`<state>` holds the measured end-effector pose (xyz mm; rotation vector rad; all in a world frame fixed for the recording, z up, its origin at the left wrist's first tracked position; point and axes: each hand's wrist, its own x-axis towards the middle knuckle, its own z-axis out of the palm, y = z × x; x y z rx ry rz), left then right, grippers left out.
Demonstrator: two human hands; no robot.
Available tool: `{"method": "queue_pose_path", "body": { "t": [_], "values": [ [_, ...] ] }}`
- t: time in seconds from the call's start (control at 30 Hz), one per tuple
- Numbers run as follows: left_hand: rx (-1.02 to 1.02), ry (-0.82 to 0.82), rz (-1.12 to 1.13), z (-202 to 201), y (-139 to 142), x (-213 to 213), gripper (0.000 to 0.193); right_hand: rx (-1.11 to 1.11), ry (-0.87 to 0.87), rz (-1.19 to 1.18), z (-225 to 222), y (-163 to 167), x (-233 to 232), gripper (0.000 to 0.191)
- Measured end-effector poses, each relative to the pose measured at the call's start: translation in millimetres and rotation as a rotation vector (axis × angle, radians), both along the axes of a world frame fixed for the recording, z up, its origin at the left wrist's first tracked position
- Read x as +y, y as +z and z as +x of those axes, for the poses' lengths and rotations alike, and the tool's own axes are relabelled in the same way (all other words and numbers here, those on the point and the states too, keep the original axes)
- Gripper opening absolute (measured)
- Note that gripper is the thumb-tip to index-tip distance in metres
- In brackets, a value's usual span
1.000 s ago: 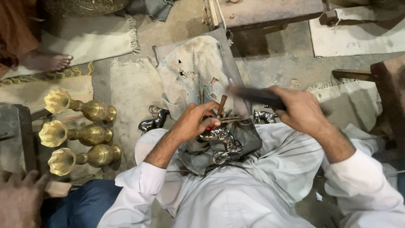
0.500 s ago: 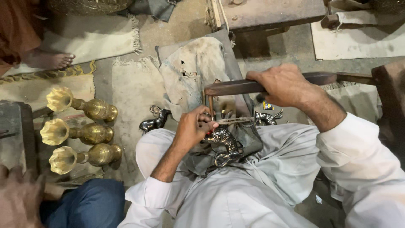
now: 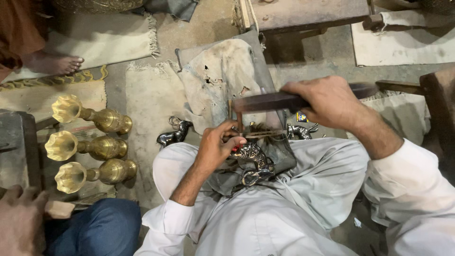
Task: The person sits cross-legged on the floor holding a metal animal figurine on a cloth pad on their lap and files its surface with a hand file, repositioning and turning the figurine to work different areas. Finished brass vases and other metal figurines sit nearby on the floor.
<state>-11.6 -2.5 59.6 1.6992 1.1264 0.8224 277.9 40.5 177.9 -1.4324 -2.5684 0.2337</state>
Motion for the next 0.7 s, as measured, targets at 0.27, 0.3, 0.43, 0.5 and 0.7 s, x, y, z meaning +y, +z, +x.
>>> {"method": "queue_pose_path", "body": {
  "t": [0.27, 0.3, 0.43, 0.5, 0.7],
  "values": [
    [-0.02, -0.298, 0.013, -0.3, 29.1, 16.4, 0.032, -0.077, -0.232, -0.161, 25.1, -4.5, -33.2, 0.056],
    [-0.049, -0.328, 0.038, 0.9, 30.3, 17.0, 0.033, 0.019, -0.308, -0.175, 29.0, -7.8, -37.8, 0.052],
    [0.017, -0.31, 0.011, -0.3, 29.5, 15.3, 0.031, -0.127, -0.227, -0.234, 35.3, -24.1, -47.6, 0.065],
    [0.017, -0.237, -0.053, -2.3, 25.7, 13.2, 0.028, -0.158, -0.225, -0.152, 37.8, -27.9, -48.3, 0.061],
    [0.065, -0.132, -0.057, -4.7, 10.0, 12.1, 0.036, 0.057, -0.319, -0.149, 32.1, -26.1, -35.1, 0.045]
  ]
}}
